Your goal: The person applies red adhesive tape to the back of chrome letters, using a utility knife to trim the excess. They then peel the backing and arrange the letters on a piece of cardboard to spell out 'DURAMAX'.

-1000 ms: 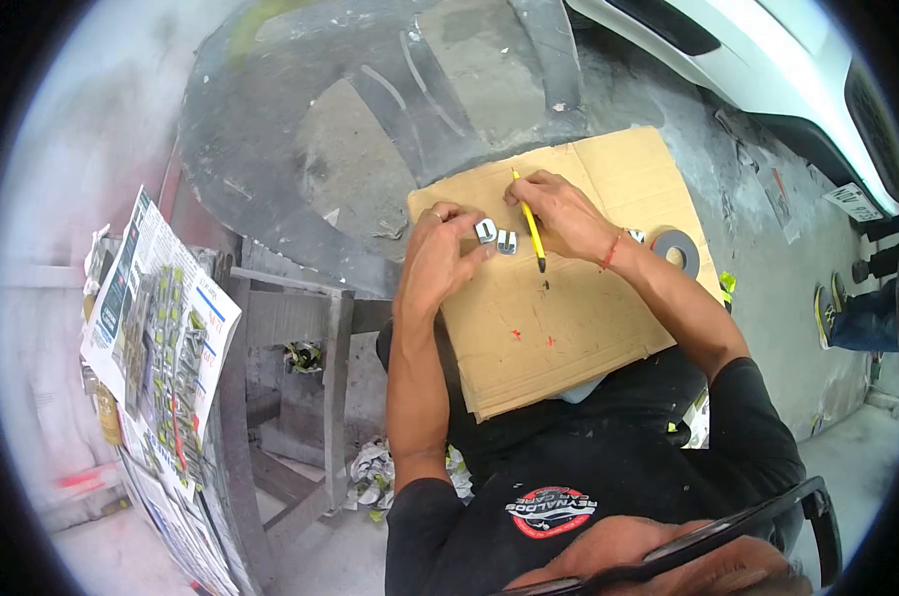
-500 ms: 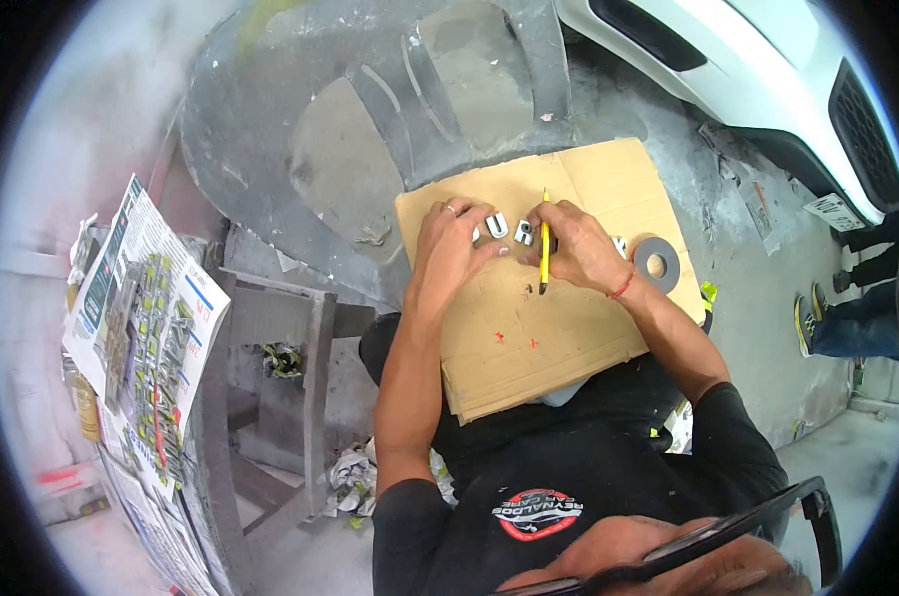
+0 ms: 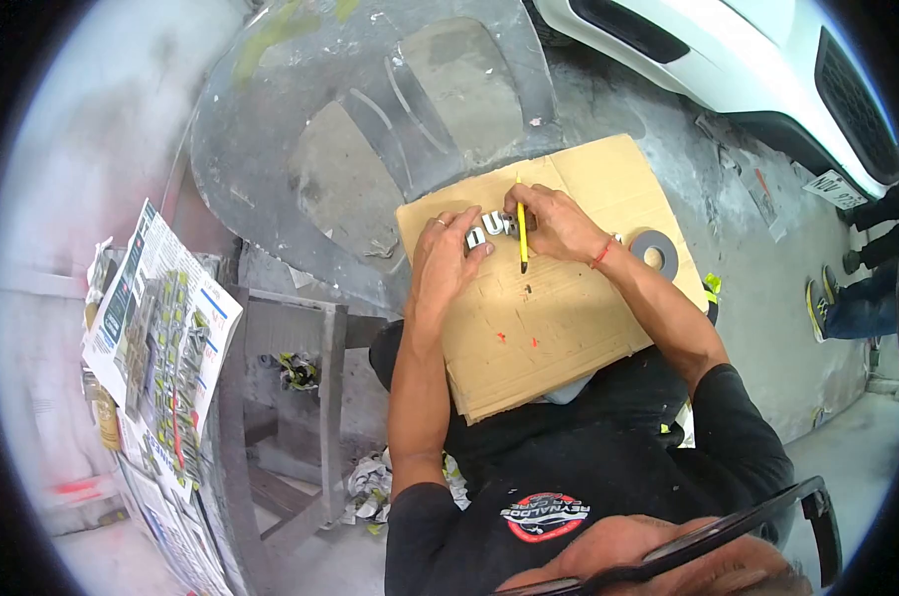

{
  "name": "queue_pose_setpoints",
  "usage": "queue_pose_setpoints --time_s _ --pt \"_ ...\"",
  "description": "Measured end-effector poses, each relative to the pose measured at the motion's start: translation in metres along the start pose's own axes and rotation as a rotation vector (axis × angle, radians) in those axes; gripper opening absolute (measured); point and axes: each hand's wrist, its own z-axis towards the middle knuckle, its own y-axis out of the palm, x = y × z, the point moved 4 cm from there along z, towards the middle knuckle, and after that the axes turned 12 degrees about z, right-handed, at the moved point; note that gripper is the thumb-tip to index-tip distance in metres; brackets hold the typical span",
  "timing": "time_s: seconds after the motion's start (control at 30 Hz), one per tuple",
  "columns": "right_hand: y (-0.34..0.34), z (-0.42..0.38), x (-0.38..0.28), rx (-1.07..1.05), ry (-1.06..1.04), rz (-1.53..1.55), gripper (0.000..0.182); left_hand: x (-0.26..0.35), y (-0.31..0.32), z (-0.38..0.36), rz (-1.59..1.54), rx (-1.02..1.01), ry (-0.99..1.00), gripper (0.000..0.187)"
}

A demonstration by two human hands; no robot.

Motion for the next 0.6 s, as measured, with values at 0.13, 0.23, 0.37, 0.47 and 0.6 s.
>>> queue_pose_setpoints --time_s 0.13,0.23,0.37,0.47,0.6 --pt "0.000 0.003 0.011 0.019 0.011 0.034 0.034 0.000 0.001 0.001 0.040 0.023 -0.004 0.043" --pt "-0.001 0.005 0.012 0.011 0.035 0.051 0.033 0.000 0.003 0.003 0.067 0.088 0.045 0.041" --pt "-0.002 0.004 0.005 0.021 -0.029 0.004 0.035 0.001 0.006 0.003 0.089 0.079 0.047 0.039" --pt "-0.002 0.003 0.011 0.032 -0.061 0.026 0.035 0.006 0.005 0.002 0.116 0.179 0.058 0.035" --pt "-0.005 0.001 0.012 0.024 -0.029 0.012 0.037 0.006 0.008 0.005 0.113 0.136 0.040 0.042"
